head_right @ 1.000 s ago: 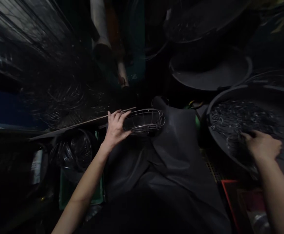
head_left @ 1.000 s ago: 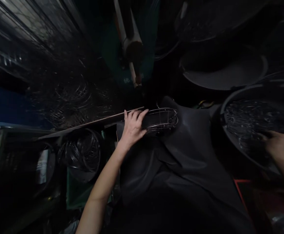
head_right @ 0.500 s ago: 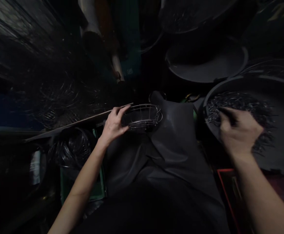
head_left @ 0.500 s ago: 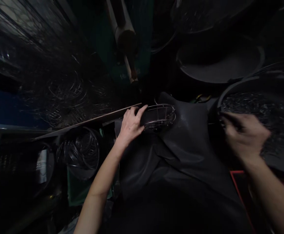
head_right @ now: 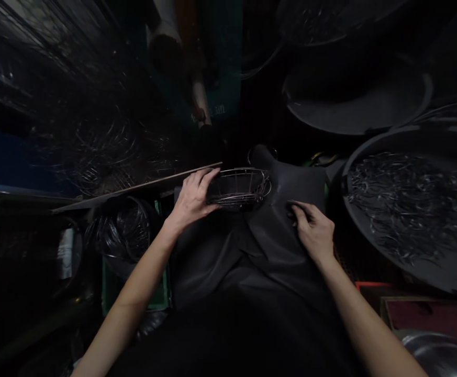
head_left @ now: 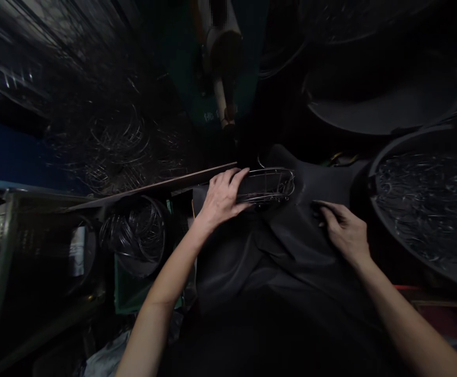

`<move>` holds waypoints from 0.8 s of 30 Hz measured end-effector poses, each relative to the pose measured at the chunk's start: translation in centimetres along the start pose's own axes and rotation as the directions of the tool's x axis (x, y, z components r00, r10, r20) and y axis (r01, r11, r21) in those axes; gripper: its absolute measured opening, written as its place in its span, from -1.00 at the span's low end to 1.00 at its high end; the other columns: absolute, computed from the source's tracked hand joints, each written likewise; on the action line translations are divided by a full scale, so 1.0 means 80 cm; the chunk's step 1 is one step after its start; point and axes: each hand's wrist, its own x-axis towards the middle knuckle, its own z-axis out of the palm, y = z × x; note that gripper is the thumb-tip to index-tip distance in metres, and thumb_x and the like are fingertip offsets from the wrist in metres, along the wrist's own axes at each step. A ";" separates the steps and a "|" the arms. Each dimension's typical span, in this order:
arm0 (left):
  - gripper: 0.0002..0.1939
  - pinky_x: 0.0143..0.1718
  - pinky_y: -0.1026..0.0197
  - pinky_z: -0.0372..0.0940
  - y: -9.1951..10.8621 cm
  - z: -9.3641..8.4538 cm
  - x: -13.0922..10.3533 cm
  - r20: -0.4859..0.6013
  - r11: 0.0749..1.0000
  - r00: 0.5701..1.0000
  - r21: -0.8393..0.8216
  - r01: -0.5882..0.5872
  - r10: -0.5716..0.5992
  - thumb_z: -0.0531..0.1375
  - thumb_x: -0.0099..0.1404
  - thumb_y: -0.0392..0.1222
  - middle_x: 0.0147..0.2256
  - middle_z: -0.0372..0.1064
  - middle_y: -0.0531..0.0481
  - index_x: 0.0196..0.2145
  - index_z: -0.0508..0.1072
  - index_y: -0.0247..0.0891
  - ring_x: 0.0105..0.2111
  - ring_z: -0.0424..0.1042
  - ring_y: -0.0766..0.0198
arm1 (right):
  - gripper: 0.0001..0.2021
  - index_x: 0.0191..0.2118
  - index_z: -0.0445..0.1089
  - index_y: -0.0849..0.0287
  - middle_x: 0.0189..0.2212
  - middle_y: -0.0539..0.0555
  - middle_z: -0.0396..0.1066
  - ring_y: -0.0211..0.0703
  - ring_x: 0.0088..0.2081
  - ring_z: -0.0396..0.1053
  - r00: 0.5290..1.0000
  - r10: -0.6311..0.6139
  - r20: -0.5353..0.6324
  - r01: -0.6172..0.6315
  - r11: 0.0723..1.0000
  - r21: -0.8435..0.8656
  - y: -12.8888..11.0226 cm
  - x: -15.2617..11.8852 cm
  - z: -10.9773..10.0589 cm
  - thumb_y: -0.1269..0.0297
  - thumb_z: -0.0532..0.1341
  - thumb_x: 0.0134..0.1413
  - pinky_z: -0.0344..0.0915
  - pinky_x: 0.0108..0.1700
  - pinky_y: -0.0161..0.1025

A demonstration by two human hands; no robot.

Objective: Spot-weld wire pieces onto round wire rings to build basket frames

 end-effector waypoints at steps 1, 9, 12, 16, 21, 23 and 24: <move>-0.16 0.10 -0.07 0.21 0.002 0.000 0.001 -0.003 1.000 1.000 -0.015 0.005 -0.005 0.35 0.08 -0.10 0.13 0.22 -0.27 0.23 0.10 -0.32 0.12 0.25 -0.07 | -0.70 -0.19 0.53 0.05 -0.31 0.11 0.50 -0.20 -0.57 0.33 0.999 -0.024 0.039 0.024 1.000 0.001 0.002 0.002 -0.001 0.01 0.18 0.12 0.31 -0.43 -0.20; -0.32 0.16 0.07 0.24 -0.004 0.013 0.008 -0.077 0.991 0.997 -0.132 -0.020 0.010 0.28 0.10 -0.29 0.11 0.28 -0.19 0.17 0.19 -0.32 0.12 0.29 0.07 | -0.69 -0.08 0.50 0.07 -0.30 0.05 0.49 -0.16 -0.39 0.43 0.989 -0.071 0.129 0.074 0.997 -0.014 0.000 0.009 -0.010 0.06 0.19 0.14 0.39 -0.24 -0.14; -0.32 0.14 0.07 0.27 -0.007 0.011 0.008 -0.083 0.993 0.997 -0.116 -0.008 -0.002 0.29 0.10 -0.28 0.09 0.30 -0.18 0.17 0.19 -0.30 0.11 0.31 0.08 | -0.66 -0.11 0.48 0.14 -0.35 0.06 0.48 -0.17 -0.44 0.43 0.986 0.121 0.113 -0.137 0.980 0.143 -0.030 0.010 -0.004 0.03 0.28 0.07 0.38 -0.38 -0.23; -0.37 0.11 0.08 0.31 0.000 0.000 0.013 -0.211 0.998 0.977 -0.050 0.030 -0.040 0.29 0.09 -0.33 0.04 0.35 -0.18 0.12 0.23 -0.30 0.05 0.37 0.10 | -0.63 -0.16 0.44 0.18 -0.38 0.06 0.47 -0.16 -0.45 0.44 0.971 0.097 0.220 -0.167 0.931 0.323 -0.080 0.029 0.025 0.00 0.33 0.01 0.37 -0.45 -0.28; -0.40 0.11 0.02 0.32 0.007 -0.002 0.025 -0.320 0.999 0.947 0.041 0.025 -0.010 0.32 0.06 -0.36 -0.02 0.39 -0.21 0.06 0.26 -0.33 0.00 0.41 0.05 | -0.68 -0.26 0.43 0.16 -0.50 0.01 0.44 -0.17 -0.50 0.43 0.962 0.009 0.273 -0.098 0.945 0.313 -0.131 0.070 0.079 -0.01 0.30 0.02 0.33 -0.49 -0.30; -0.40 0.11 0.00 0.32 0.006 0.003 0.027 -0.326 0.999 0.945 0.043 0.012 0.003 0.32 0.06 -0.35 -0.01 0.38 -0.24 0.06 0.25 -0.36 0.02 0.40 0.03 | -0.71 -0.29 0.44 0.16 -0.51 -0.01 0.44 -0.20 -0.52 0.42 0.973 -0.021 0.229 -0.028 0.977 0.210 -0.147 0.078 0.092 0.02 0.29 0.02 0.28 -0.49 -0.33; -0.40 0.11 -0.01 0.33 0.005 0.005 0.028 -0.329 0.999 0.944 0.044 0.007 0.008 0.32 0.07 -0.35 -0.01 0.38 -0.25 0.06 0.25 -0.37 0.02 0.40 0.02 | -0.72 -0.31 0.44 0.16 -0.50 0.00 0.45 -0.21 -0.51 0.42 0.978 -0.045 0.206 0.009 0.985 0.173 -0.153 0.080 0.097 0.03 0.29 0.02 0.26 -0.48 -0.34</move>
